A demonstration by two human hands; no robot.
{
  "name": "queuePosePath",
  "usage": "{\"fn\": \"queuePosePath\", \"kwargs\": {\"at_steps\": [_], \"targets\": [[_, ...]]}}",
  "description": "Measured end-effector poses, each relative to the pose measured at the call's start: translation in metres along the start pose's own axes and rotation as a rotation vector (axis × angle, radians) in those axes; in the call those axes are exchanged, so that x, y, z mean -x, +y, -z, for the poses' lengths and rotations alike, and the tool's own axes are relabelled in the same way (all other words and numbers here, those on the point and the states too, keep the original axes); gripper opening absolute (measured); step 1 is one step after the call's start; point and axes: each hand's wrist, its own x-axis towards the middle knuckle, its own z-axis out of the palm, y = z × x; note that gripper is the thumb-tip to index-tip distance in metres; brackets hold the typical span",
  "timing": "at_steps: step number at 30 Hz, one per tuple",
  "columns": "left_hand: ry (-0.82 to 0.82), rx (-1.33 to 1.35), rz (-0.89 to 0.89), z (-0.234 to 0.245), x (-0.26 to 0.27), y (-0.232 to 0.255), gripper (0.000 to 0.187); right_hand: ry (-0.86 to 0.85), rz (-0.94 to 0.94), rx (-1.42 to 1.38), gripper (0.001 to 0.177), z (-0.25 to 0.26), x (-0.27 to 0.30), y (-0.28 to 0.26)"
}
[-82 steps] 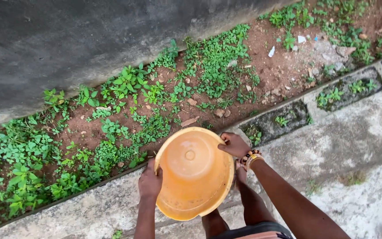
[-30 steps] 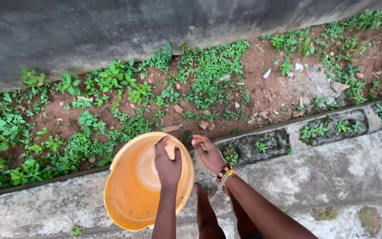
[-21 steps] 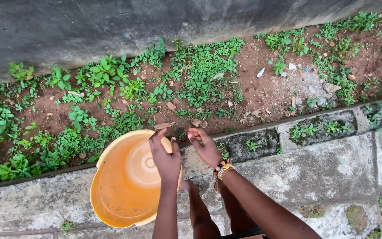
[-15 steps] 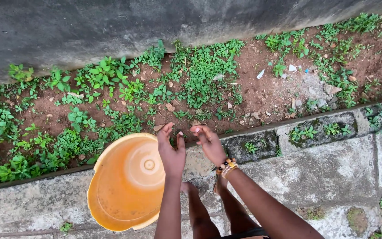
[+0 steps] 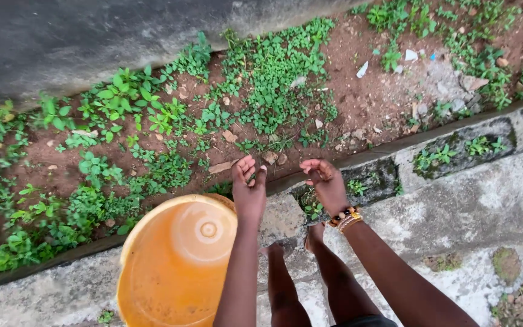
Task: Pulling weeds from the ground by hand and placing them into a yellow plastic bucket.
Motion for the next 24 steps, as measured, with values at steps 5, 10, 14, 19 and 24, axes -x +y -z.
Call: {"fn": "queuePosePath", "kwargs": {"at_steps": [5, 10, 14, 19, 24], "targets": [[-0.025, -0.086, -0.001, -0.022, -0.042, -0.072, 0.046, 0.049, -0.130, 0.061, 0.024, 0.000, -0.027, 0.046], [0.076, -0.196, 0.011, -0.068, -0.121, -0.185, 0.046, -0.012, -0.157, 0.084, 0.025, -0.005, -0.103, 0.118], [0.181, -0.223, 0.217, -0.115, -0.178, -0.244, 0.045, -0.109, -0.126, 0.216, 0.022, -0.004, -0.160, 0.163], [0.168, -0.364, 0.198, -0.160, -0.243, -0.304, 0.044, -0.238, 0.091, 0.419, 0.024, 0.013, -0.247, 0.256], [0.107, -0.413, 0.335, -0.169, -0.281, -0.339, 0.051, -0.270, 0.063, 0.522, 0.026, 0.008, -0.302, 0.290]]}}
